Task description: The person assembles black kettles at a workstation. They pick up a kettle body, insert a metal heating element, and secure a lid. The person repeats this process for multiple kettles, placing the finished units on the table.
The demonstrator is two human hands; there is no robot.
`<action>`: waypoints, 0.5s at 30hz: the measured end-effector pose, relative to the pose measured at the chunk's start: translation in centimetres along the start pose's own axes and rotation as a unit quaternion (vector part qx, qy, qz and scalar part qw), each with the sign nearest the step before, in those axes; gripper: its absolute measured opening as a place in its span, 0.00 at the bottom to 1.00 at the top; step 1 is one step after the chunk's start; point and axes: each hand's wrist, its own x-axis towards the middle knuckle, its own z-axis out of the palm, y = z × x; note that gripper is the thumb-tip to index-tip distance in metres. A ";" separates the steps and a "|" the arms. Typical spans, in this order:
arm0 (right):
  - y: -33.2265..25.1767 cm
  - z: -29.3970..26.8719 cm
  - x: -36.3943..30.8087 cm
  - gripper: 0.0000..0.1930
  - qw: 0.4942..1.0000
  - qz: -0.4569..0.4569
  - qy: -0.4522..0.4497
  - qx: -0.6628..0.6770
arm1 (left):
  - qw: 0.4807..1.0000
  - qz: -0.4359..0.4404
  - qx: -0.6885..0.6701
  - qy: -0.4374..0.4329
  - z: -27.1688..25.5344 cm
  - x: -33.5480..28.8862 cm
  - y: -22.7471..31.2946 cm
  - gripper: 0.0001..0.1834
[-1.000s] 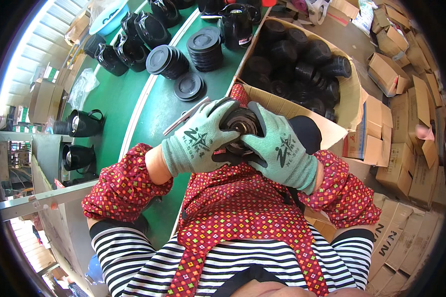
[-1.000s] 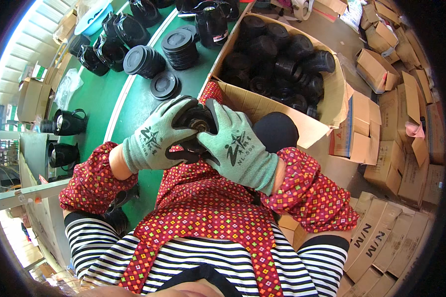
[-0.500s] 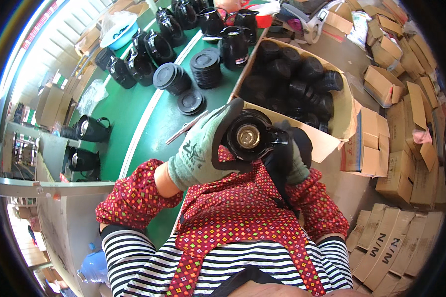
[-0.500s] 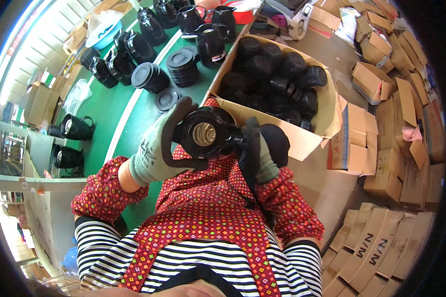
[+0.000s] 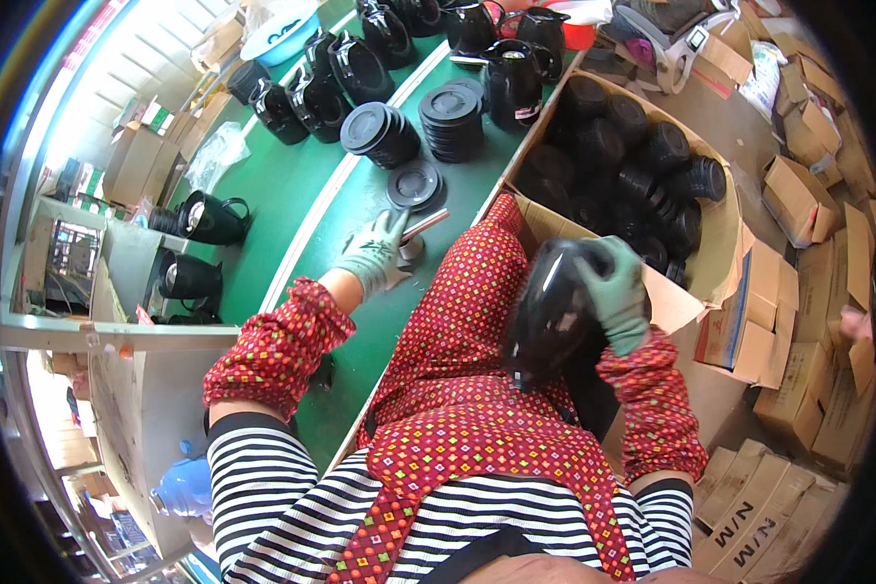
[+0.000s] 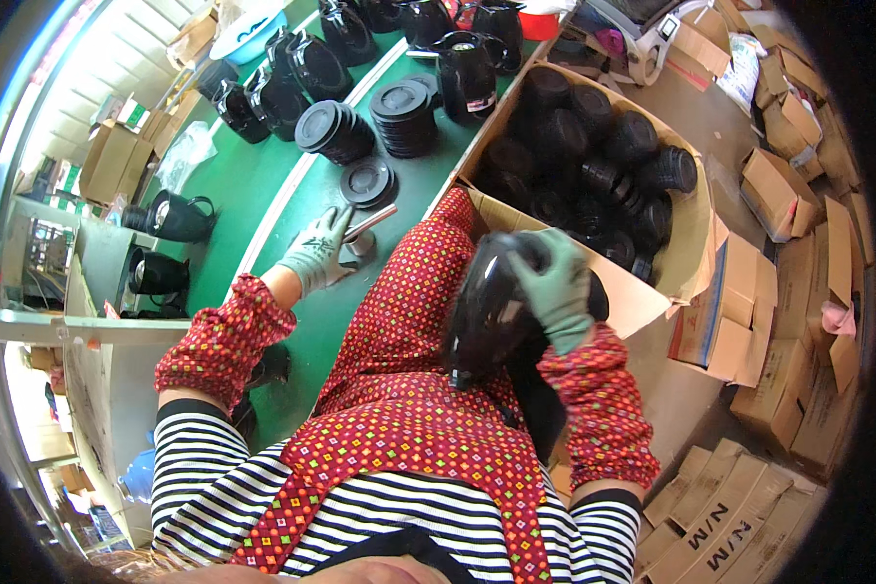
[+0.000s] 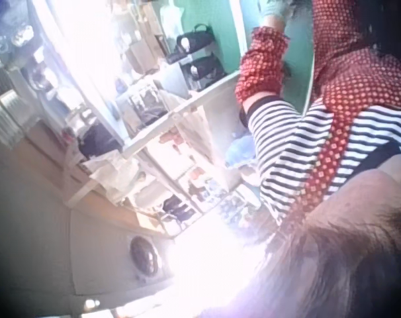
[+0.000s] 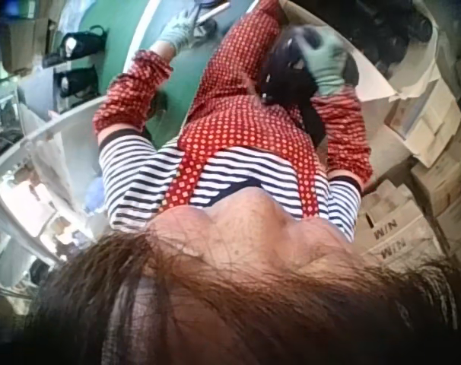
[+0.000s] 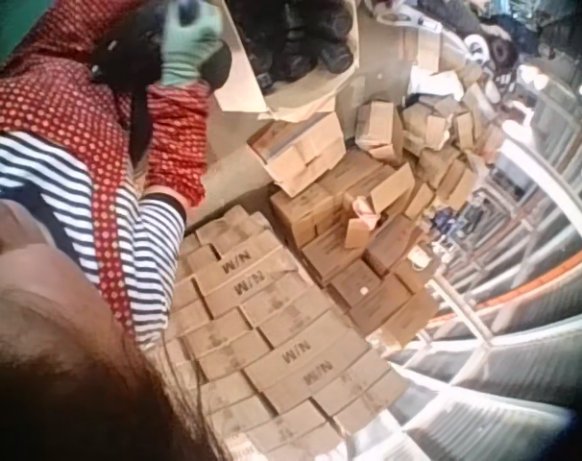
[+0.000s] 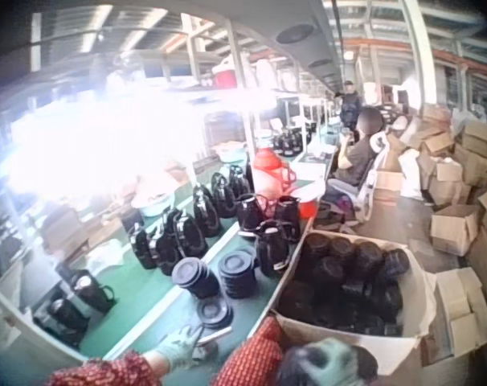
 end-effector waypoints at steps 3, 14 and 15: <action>-0.2 3.5 -3.0 0.20 0.986 -0.002 -0.037 -0.162 | 0.998 0.003 0.032 -0.056 3.4 3.5 -4.4 0.60; -2.8 -0.5 -0.2 0.12 0.986 0.025 -0.135 0.092 | 0.840 0.033 -0.532 -0.103 -7.1 0.8 3.1 0.35; -2.9 -0.4 0.4 0.12 0.983 0.024 -0.142 0.111 | 0.830 0.036 -0.547 -0.106 -9.2 0.4 4.6 0.35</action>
